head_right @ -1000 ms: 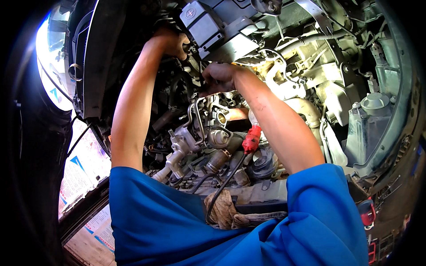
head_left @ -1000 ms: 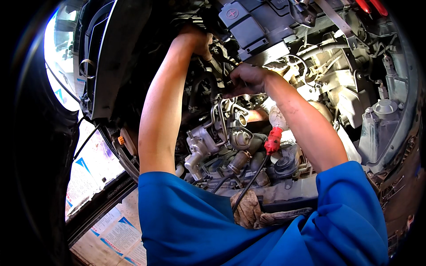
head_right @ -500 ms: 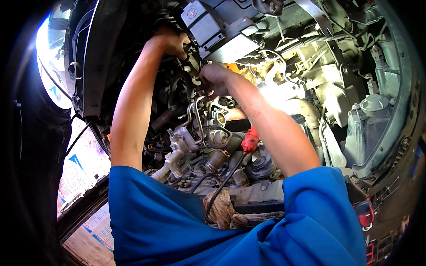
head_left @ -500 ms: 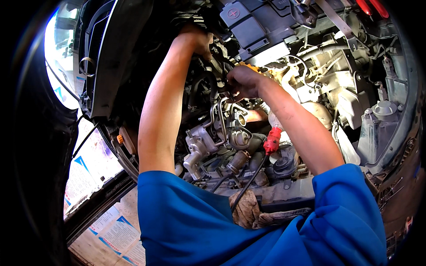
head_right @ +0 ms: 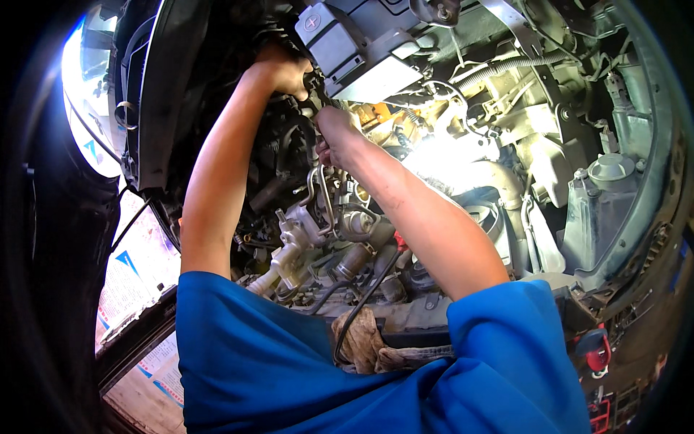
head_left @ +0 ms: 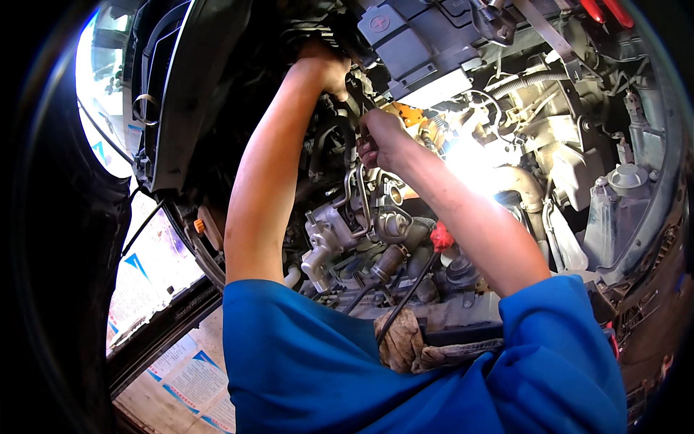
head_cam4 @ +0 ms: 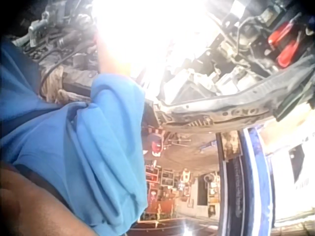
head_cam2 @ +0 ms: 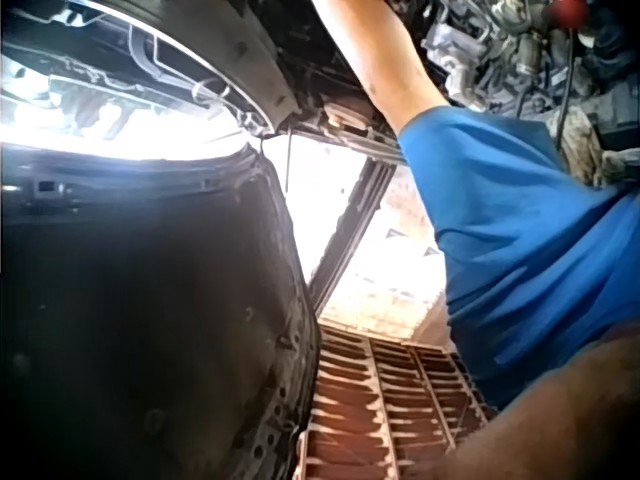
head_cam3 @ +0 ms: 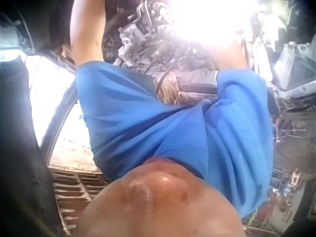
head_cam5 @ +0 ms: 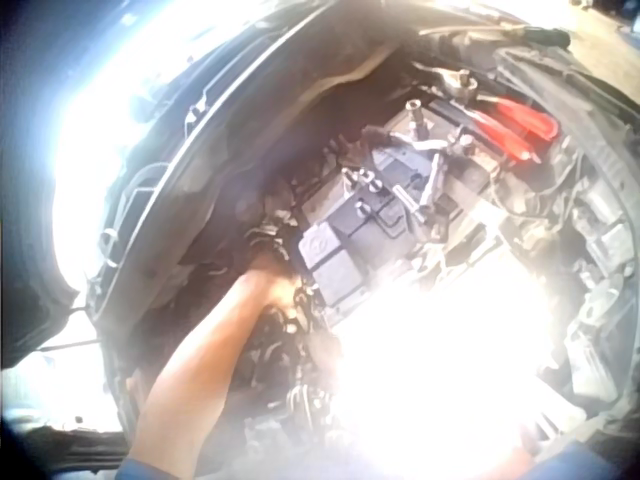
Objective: The person works inside an engine compartment, manipulating components by hand and using a wrench to reach and turn parts.
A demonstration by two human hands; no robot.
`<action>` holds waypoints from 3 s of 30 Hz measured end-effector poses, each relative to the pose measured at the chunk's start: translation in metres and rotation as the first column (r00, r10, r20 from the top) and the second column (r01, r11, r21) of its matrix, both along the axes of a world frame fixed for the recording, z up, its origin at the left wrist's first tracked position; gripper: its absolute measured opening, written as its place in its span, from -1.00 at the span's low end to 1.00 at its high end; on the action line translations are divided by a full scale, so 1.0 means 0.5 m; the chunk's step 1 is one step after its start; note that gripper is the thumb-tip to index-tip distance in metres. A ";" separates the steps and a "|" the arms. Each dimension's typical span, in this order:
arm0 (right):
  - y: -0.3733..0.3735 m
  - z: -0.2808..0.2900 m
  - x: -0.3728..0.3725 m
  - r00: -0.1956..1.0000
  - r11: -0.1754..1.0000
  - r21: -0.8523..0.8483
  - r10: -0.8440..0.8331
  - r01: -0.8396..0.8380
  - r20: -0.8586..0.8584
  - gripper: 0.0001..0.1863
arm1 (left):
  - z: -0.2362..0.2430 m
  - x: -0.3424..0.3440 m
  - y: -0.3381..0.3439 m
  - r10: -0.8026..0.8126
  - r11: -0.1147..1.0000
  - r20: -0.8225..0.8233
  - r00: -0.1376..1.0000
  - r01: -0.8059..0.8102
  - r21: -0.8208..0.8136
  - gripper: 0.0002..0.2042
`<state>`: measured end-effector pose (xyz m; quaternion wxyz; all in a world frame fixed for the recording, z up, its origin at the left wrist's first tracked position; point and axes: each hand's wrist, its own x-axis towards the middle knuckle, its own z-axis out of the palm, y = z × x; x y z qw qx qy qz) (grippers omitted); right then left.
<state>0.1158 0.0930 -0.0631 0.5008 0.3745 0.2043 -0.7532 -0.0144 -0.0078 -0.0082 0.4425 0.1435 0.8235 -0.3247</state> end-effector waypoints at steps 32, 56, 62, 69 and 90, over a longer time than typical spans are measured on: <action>-0.007 0.041 -0.037 0.999 0.993 0.115 0.042 -0.039 -0.023 -0.91 | -0.061 0.018 -0.112 -0.181 0.953 -0.369 0.911 0.255 0.161 -0.32; 0.073 -0.086 -0.029 0.803 0.893 -0.165 0.280 -0.419 -0.527 -0.76 | -0.012 -0.005 -0.052 0.125 0.984 -0.093 0.988 -0.112 0.139 -0.13; 0.062 -0.093 -0.032 0.841 0.915 -0.126 0.291 -0.384 -0.457 -0.79 | -0.030 -0.016 -0.068 0.089 0.994 -0.134 0.987 -0.079 0.076 -0.11; 0.037 -0.045 -0.005 0.978 0.990 -0.102 0.075 -0.096 -0.195 -0.84 | -0.024 0.001 -0.065 0.008 0.974 -0.136 0.991 0.023 0.227 -0.25; -0.001 0.009 -0.035 0.998 0.999 0.002 -0.053 0.053 0.020 -0.85 | -0.073 -0.015 -0.107 0.058 0.964 -0.217 0.974 0.002 0.266 -0.31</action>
